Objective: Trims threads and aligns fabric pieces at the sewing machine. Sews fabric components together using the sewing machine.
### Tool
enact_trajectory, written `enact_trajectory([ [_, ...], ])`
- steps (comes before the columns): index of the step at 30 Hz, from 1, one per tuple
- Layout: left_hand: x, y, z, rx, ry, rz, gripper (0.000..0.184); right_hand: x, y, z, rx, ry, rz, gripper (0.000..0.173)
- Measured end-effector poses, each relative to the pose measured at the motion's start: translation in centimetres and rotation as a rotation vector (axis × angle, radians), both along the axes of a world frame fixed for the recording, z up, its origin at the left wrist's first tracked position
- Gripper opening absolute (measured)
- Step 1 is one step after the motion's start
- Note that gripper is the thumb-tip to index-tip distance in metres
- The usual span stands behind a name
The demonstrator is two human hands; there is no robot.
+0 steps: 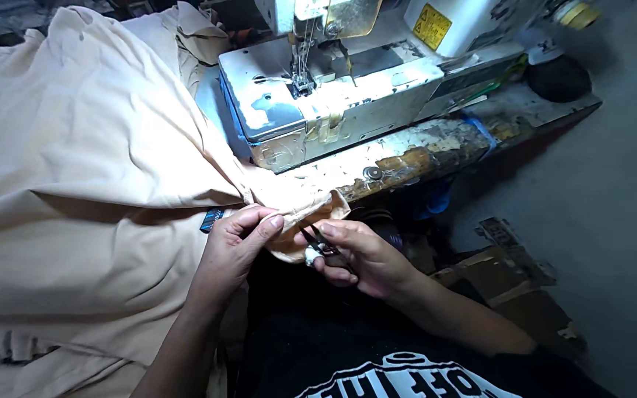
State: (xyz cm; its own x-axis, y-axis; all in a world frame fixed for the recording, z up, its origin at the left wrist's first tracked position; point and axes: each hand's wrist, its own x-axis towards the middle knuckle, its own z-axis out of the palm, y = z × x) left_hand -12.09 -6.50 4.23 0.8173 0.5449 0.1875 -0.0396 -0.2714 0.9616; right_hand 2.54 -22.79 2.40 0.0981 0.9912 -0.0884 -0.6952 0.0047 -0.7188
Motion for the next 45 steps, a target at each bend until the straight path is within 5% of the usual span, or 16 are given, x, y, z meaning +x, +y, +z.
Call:
enact_trajectory([
  [34, 0.0, 0.1, -0.5, -0.02, 0.012, -0.041, 0.012, -0.5, 2.2, -1.3, -0.094, 0.207, -0.033, 0.03],
  [37, -0.1, 0.2, -0.3, -0.119, -0.003, -0.032, 0.008, 0.3, 0.9, -1.0, 0.005, -0.134, -0.065, 0.017],
  [41, 0.2, -0.2, 0.0, -0.2, 0.017, 0.011, 0.013, 0.6, -0.6, -0.5, 0.139, -0.877, -0.279, 0.03],
  [45, 0.5, -0.6, 0.2, -0.243, 0.007, 0.046, 0.016, 0.3, -0.3, -0.3, 0.105, -1.02, -0.375, 0.027],
])
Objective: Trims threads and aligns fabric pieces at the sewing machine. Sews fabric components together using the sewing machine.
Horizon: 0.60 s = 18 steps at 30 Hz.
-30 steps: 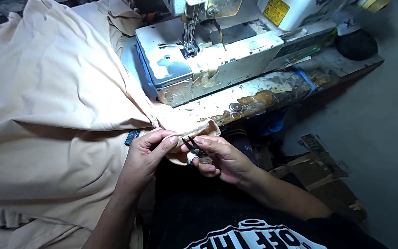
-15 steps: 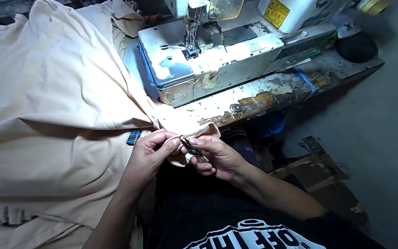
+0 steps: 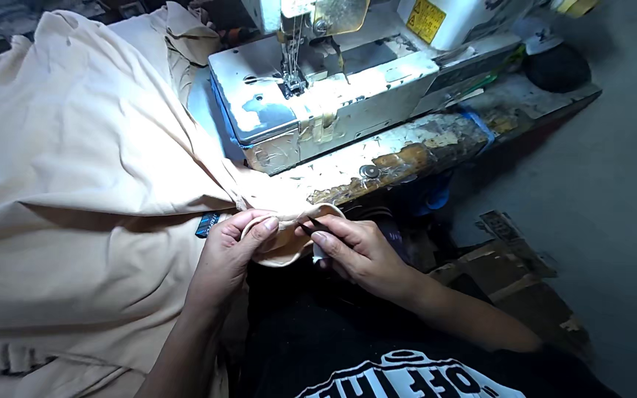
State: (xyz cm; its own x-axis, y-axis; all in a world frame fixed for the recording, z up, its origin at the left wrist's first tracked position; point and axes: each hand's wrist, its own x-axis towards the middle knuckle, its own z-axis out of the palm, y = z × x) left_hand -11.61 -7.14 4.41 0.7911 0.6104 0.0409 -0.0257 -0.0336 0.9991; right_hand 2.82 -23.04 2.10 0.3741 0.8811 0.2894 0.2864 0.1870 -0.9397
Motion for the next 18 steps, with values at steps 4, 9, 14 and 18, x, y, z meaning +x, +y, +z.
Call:
enact_trajectory([
  [4, -0.1, -0.3, 0.2, -0.014, -0.013, 0.027, 0.018, -0.5, 0.7, -0.2, -0.016, -0.004, -0.009, 0.027],
  [9, 0.0, -0.3, 0.0, -0.023, -0.029, 0.021, 0.019, -0.7, 1.1, -0.3, -0.017, 0.001, -0.014, 0.027],
  [14, -0.1, -0.3, 0.0, -0.032, -0.037, 0.018, 0.018, -0.8, 1.2, -0.4, -0.025, -0.004, -0.024, 0.027],
  [18, -0.1, -0.2, -0.1, -0.03, -0.026, 0.017, 0.019, -0.9, 1.3, -0.5, -0.04, 0.009, -0.026, 0.027],
])
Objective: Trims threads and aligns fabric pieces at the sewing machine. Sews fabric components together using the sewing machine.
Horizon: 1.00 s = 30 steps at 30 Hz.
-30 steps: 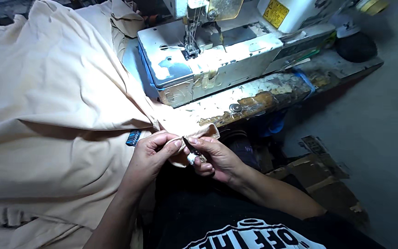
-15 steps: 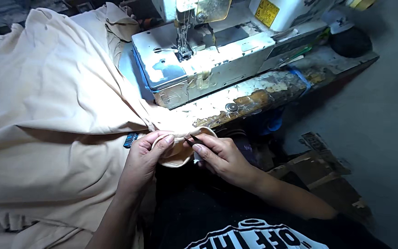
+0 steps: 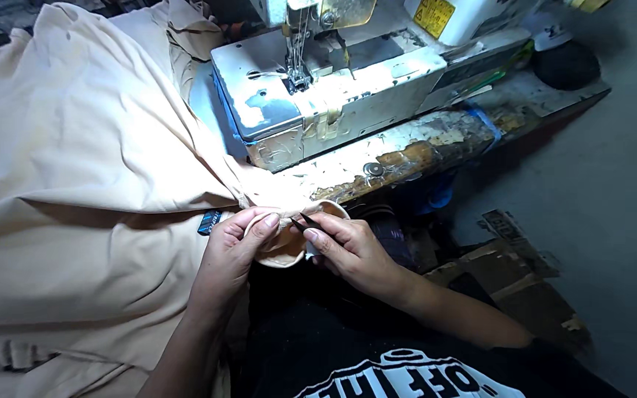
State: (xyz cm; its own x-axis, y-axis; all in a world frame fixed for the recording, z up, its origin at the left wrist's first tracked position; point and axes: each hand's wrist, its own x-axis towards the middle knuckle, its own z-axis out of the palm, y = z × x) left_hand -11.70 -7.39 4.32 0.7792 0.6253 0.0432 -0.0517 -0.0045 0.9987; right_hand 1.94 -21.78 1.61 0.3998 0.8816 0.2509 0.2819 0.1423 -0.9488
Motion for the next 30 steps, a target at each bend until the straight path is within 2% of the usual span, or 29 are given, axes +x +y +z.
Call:
enact_trajectory([
  [4, 0.1, -0.2, 0.0, -0.001, -0.004, 0.007, 0.018, -0.3, 0.1, 0.0, 0.018, 0.084, -0.027, 0.025],
  [5, 0.2, -0.3, 0.0, -0.005, -0.005, 0.007, 0.018, -0.4, 0.0, 0.1, 0.078, 0.138, -0.041, 0.025],
  [8, 0.2, -0.4, -0.2, -0.009, -0.004, 0.001, 0.017, 0.0, -0.5, 0.3, 0.446, 0.222, 0.0, 0.022],
  [11, 0.1, -0.4, -0.1, -0.007, 0.002, 0.008, 0.017, 1.2, -0.2, 0.4, 0.51, -0.006, -0.06, 0.011],
  [14, 0.3, -0.5, -0.1, 0.007, -0.003, 0.01, 0.017, 1.3, 1.1, -0.4, 0.381, -0.368, -0.241, 0.024],
  [16, 0.3, -0.7, 0.0, 0.028, 0.005, 0.015, 0.016, 0.9, 1.9, -0.9, 0.352, -0.534, -0.299, 0.015],
  [17, 0.3, -0.7, 0.0, 0.048, 0.016, 0.019, 0.016, 0.8, 2.2, -1.0, 0.363, -0.54, -0.297, 0.012],
  [18, 0.2, -0.7, 0.0, 0.075, 0.03, 0.02, 0.015, 0.7, 2.3, -0.9, 0.376, -0.466, -0.268, 0.009],
  [19, 0.2, -0.5, -0.1, 0.11, 0.048, 0.015, 0.014, 0.6, 2.1, -0.6, 0.381, -0.298, -0.201, 0.007],
  [21, 0.3, -0.1, -0.6, 0.173, 0.086, 0.009, 0.014, 0.5, 0.6, 0.4, 0.378, 0.259, 0.07, 0.008],
  [22, 0.4, 0.2, -0.9, 0.188, 0.105, 0.014, 0.014, 0.8, -0.5, 1.0, 0.393, 0.442, 0.227, 0.007],
  [23, 0.4, 0.4, -1.0, 0.186, 0.113, 0.015, 0.016, 1.3, -1.5, 1.6, 0.42, 0.483, 0.34, 0.006],
  [24, 0.5, 0.5, -1.0, 0.172, 0.109, 0.012, 0.019, 1.9, -2.3, 2.0, 0.451, 0.437, 0.364, 0.008],
  [25, 0.5, 0.6, -0.9, 0.137, 0.099, 0.0, 0.025, 2.6, -2.7, 2.2, 0.467, 0.318, 0.285, 0.009],
  [26, 0.5, 0.6, -0.7, 0.081, 0.085, -0.013, 0.031, 3.7, -2.5, 2.1, 0.46, 0.121, 0.13, 0.008],
  [28, 0.6, 0.6, -0.3, -0.017, 0.072, -0.013, 0.039, 7.0, -1.0, 1.2, 0.371, -0.433, -0.193, 0.009],
  [30, 0.7, 0.5, 0.0, -0.053, 0.077, 0.002, 0.04, 10.5, 0.3, 0.1, 0.094, -0.852, -0.354, 0.012],
])
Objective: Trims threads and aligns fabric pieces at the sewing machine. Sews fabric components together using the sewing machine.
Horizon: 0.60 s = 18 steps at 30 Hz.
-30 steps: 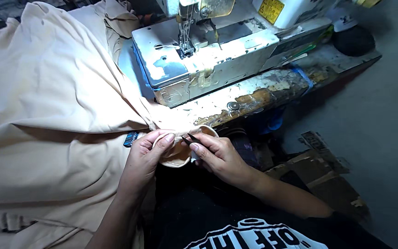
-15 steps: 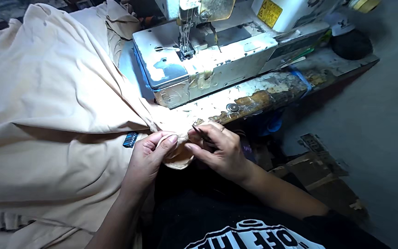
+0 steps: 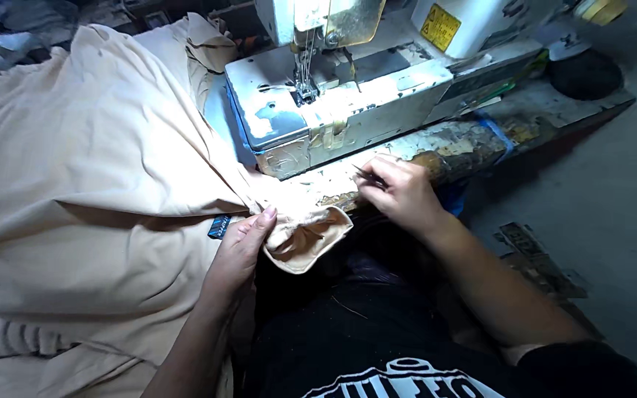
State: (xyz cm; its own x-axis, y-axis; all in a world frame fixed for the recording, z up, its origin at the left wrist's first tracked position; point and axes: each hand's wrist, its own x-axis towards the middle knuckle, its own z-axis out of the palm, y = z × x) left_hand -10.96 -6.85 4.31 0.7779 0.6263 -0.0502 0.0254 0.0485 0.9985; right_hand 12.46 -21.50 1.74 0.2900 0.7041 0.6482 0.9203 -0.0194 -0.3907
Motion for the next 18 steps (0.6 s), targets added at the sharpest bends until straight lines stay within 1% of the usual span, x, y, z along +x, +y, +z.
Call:
enact_trajectory([
  [1, 0.1, -0.1, 0.2, -0.007, 0.009, 0.011, 0.041, 1.3, 0.3, -0.3, -0.169, -0.075, -0.087, 0.02],
  [2, 0.1, -0.2, 0.4, -0.012, 0.015, 0.019, 0.043, 2.1, 0.3, -0.4, -0.335, -0.111, -0.151, 0.033],
  [3, 0.2, -0.3, 0.6, -0.016, 0.02, 0.025, 0.044, 2.5, 0.2, -0.2, -0.441, -0.133, -0.186, 0.045],
  [4, 0.2, -0.3, 0.8, -0.012, 0.024, 0.021, 0.045, 2.6, -0.1, -0.1, -0.425, -0.165, -0.177, 0.054],
  [5, 0.3, -0.3, 1.0, -0.006, 0.026, 0.011, 0.045, 2.0, -0.4, 0.3, -0.325, -0.169, -0.127, 0.059],
  [6, 0.4, -0.3, 1.3, 0.004, 0.024, -0.007, 0.043, 1.1, -0.4, 0.8, -0.19, -0.115, -0.031, 0.06],
  [7, 0.5, -0.3, 1.6, 0.021, 0.02, -0.036, 0.039, -0.4, -0.2, 1.4, -0.107, 0.008, 0.094, 0.058],
  [8, 0.5, -0.3, 2.0, 0.055, 0.01, -0.067, 0.032, -1.8, 0.2, 1.9, -0.097, 0.174, 0.246, 0.054],
  [9, 0.5, -0.1, 2.5, 0.114, 0.005, -0.087, 0.023, -2.7, 1.0, 2.2, -0.13, 0.357, 0.406, 0.048],
  [10, 0.3, 0.2, 3.1, 0.215, 0.006, -0.096, 0.016, -3.1, 1.8, 2.3, -0.164, 0.543, 0.529, 0.034],
  [11, -0.1, 0.7, 3.6, 0.376, 0.024, -0.086, 0.014, -3.3, 2.5, 2.2, -0.171, 0.708, 0.577, 0.015],
  [12, -0.5, 1.3, 4.0, 0.573, 0.05, -0.036, 0.012, -3.2, 2.8, 2.2, -0.161, 0.841, 0.59, 0.007],
  [13, -0.8, 2.1, 4.3, 0.742, 0.083, 0.04, 0.011, -3.1, 2.9, 2.4, -0.143, 0.937, 0.595, 0.011],
  [14, -1.0, 2.7, 4.5, 0.832, 0.104, 0.103, 0.01, -2.9, 2.9, 2.7, -0.133, 1.004, 0.596, 0.013],
  [15, -0.9, 3.2, 4.9, 0.828, 0.103, 0.132, 0.009, -2.8, 2.8, 2.9, -0.128, 1.051, 0.592, 0.014],
  [16, -0.4, 3.4, 5.3, 0.746, 0.074, 0.133, 0.008, -2.8, 2.7, 3.1, -0.124, 1.087, 0.588, 0.014],
  [18, 1.5, 3.4, 6.2, 0.473, -0.048, 0.084, 0.013, -2.8, 2.7, 3.3, -0.126, 1.153, 0.607, 0.014],
])
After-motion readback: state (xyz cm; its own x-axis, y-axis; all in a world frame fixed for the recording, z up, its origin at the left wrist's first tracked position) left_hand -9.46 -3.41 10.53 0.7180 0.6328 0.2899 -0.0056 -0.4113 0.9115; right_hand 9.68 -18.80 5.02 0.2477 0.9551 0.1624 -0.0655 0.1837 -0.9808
